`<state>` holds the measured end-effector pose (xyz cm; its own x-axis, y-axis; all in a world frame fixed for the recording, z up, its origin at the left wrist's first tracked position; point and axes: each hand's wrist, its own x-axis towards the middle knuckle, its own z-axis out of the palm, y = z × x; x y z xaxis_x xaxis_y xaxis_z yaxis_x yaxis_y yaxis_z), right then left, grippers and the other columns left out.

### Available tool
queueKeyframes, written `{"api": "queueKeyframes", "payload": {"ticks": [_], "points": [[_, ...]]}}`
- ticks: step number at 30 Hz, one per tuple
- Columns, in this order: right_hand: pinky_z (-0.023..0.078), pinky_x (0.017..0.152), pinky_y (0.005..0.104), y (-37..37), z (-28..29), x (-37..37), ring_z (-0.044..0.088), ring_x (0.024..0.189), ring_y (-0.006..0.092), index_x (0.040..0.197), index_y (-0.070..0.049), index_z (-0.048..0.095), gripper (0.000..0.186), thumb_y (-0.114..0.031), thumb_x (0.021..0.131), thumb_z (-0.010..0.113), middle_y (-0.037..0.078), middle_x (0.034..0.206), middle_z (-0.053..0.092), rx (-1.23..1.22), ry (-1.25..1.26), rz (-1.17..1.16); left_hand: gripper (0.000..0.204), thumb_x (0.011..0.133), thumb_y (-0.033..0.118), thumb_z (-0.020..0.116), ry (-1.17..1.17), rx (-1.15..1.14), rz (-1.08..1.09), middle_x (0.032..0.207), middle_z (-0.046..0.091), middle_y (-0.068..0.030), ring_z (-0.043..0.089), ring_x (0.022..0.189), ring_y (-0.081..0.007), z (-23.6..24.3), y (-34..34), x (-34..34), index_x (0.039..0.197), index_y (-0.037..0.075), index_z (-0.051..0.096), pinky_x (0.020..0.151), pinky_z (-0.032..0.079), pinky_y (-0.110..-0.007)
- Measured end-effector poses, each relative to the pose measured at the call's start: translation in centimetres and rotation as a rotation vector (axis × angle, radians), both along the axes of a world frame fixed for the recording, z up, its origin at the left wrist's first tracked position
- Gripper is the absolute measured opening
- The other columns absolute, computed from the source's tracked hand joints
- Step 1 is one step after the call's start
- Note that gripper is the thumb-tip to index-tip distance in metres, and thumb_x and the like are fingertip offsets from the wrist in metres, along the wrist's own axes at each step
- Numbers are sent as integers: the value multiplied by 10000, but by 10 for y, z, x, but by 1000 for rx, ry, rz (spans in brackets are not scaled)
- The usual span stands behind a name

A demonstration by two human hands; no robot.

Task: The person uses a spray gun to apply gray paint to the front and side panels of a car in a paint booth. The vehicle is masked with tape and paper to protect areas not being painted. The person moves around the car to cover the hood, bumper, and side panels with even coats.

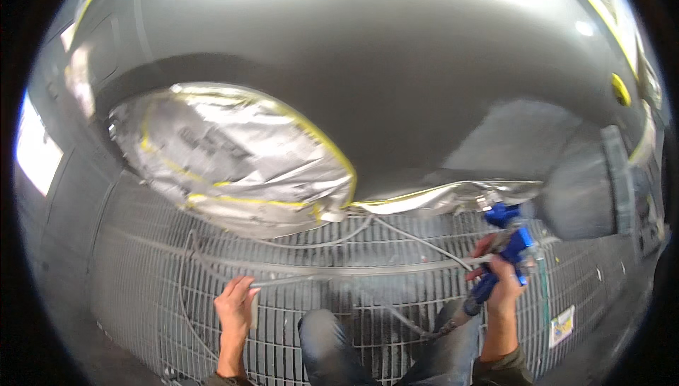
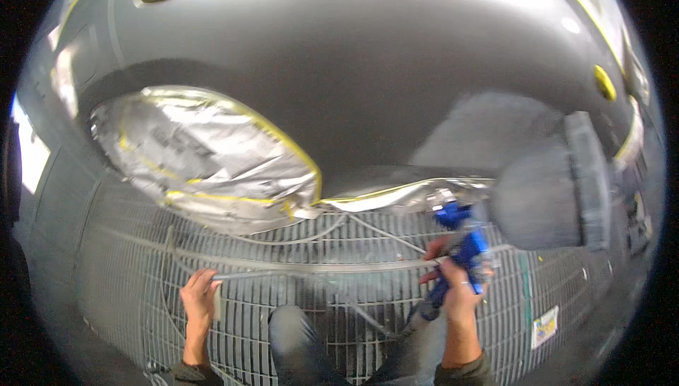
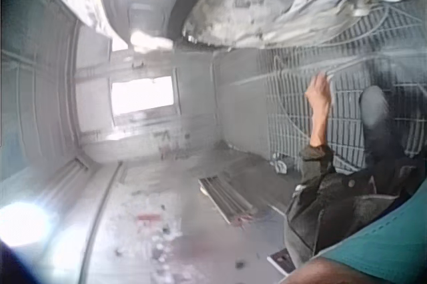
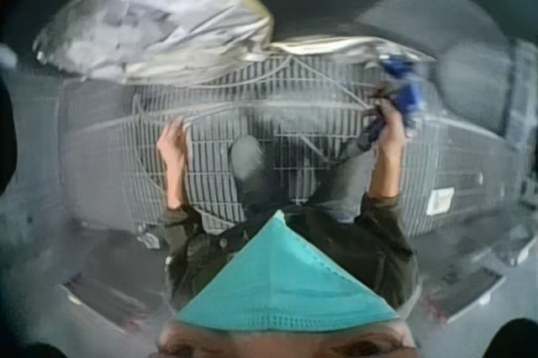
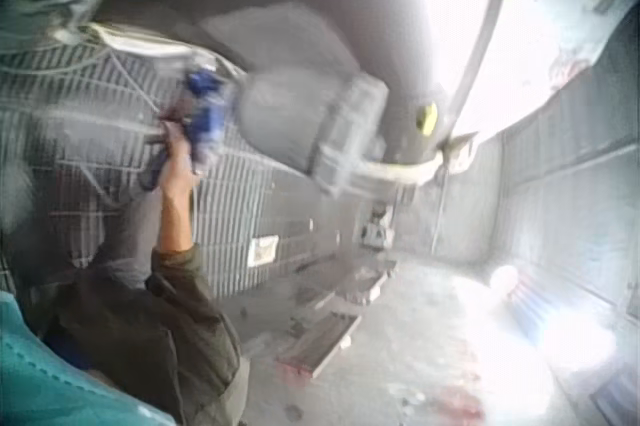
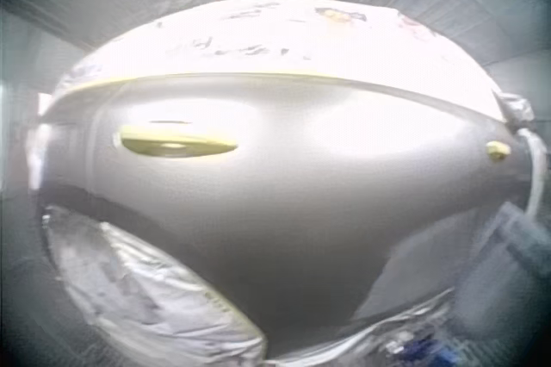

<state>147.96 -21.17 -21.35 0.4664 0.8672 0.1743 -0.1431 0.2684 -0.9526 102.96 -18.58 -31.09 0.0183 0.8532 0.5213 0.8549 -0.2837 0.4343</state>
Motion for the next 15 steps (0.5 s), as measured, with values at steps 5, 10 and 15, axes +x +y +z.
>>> {"api": "queueKeyframes", "payload": {"ticks": [5, 10, 15], "points": [[588, 488, 297, 11, -4, -33, 669, 839, 181, 1106, 46, 627, 342, -147, 833, 553, 136, 984, 665, 94, -110, -233, 313, 736, 26, 829, -63, 51, 20, 991, 715, -138, 713, 829, -316, -25, -12, -30, 1025, 66, 714, 703, 570, -350], [615, 518, 330, 17, -1, -75, 673, 887, 201, 1156, 38, 587, 325, -83, 854, 569, 146, 1047, 667, 116, -14, 50, 293, 755, 39, 818, -91, 89, 98, 982, 714, -147, 712, 823, -315, -29, -31, -83, 1027, 53, 712, 704, 568, -349], [623, 520, 331, 40, -1, -132, 685, 880, 207, 1142, 51, 601, 313, -49, 848, 561, 153, 1036, 674, 165, -6, -26, 268, 789, 31, 787, -109, 142, 136, 987, 711, -152, 711, 855, -316, -27, -45, -123, 1045, 36, 707, 746, 565, -356]]}}
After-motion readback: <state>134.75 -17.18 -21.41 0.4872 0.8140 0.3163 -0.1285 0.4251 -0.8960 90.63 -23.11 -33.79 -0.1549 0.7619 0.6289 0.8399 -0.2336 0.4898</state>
